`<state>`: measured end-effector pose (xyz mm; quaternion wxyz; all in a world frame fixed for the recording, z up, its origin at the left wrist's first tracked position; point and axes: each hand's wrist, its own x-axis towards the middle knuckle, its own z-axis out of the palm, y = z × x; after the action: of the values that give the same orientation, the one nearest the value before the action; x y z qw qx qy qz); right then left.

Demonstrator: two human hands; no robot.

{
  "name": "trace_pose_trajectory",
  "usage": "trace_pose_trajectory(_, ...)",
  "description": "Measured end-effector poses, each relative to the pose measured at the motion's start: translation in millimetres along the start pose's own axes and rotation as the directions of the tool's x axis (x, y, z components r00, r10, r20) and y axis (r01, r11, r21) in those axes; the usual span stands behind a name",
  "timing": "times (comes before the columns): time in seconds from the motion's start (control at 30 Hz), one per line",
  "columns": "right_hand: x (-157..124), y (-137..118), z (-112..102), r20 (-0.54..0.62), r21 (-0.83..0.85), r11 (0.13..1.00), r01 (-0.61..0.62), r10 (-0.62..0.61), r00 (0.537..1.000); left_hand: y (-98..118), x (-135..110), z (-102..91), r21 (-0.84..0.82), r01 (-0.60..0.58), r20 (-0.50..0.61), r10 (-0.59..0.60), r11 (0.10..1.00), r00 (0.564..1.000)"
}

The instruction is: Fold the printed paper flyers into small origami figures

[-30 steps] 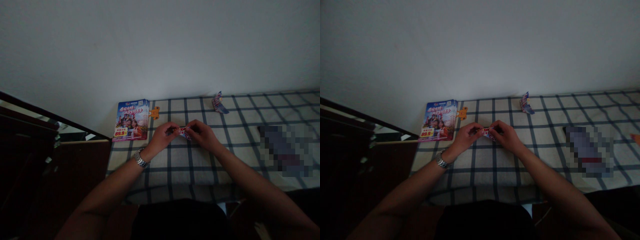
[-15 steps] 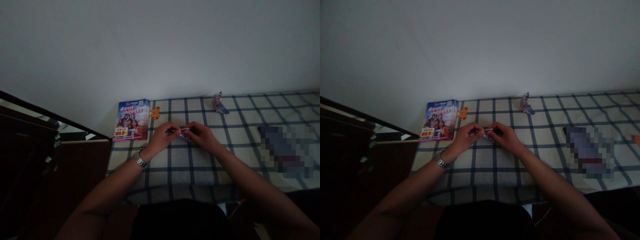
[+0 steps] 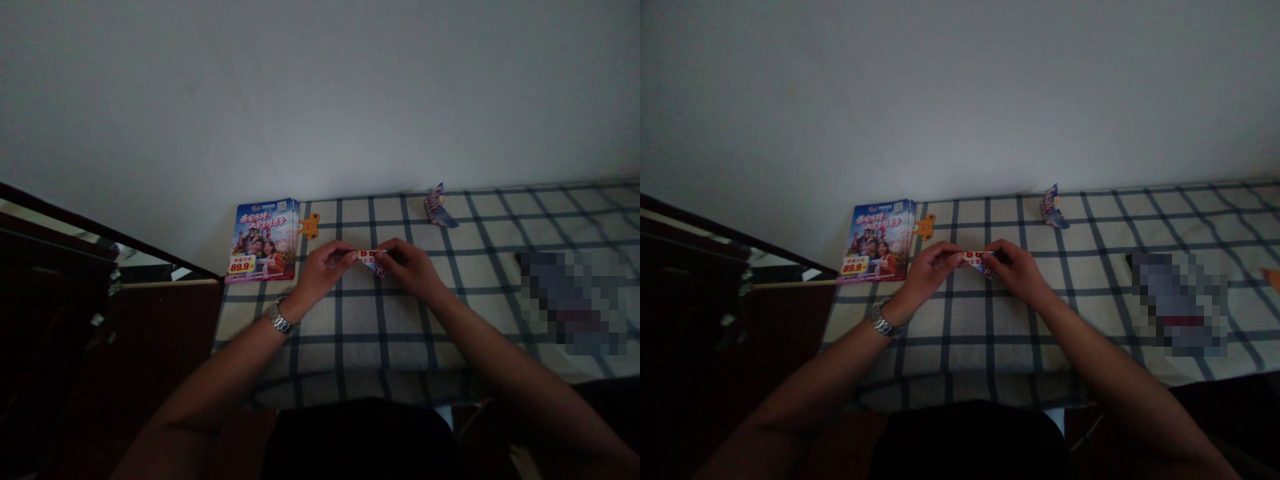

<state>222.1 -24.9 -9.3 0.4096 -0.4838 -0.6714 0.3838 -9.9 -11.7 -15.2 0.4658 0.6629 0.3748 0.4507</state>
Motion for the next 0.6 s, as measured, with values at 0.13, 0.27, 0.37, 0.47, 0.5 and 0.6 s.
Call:
trace_pose_trajectory(0.13,0,1,1,0.008,0.029,1.000,-0.001,0.001,1.000,4,-1,-0.6,0.031,0.004,-0.011,-0.004,1.000,1.000)
trace_pose_trajectory(0.27,1,3,2,0.012,0.021,1.000,-0.005,0.005,1.000,8,-3,-0.3,0.050,0.018,-0.025,-0.017,0.999,1.000)
trace_pose_trajectory(0.37,1,3,2,0.013,0.004,1.000,0.009,-0.009,1.000,11,-3,-0.7,0.065,0.033,-0.022,-0.032,0.997,0.999)
trace_pose_trajectory(0.47,0,3,2,0.017,0.008,1.000,0.009,-0.009,1.000,13,-2,-1.8,0.067,0.049,-0.018,-0.048,0.997,0.999)
trace_pose_trajectory(0.5,0,2,2,0.016,0.011,1.000,0.006,-0.006,1.000,13,-2,-2.1,0.065,0.051,-0.015,-0.050,0.997,0.999)
trace_pose_trajectory(0.6,0,1,2,0.016,0.002,1.000,0.001,-0.001,1.000,12,-2,-2.4,0.072,0.052,-0.008,-0.052,0.996,0.999)
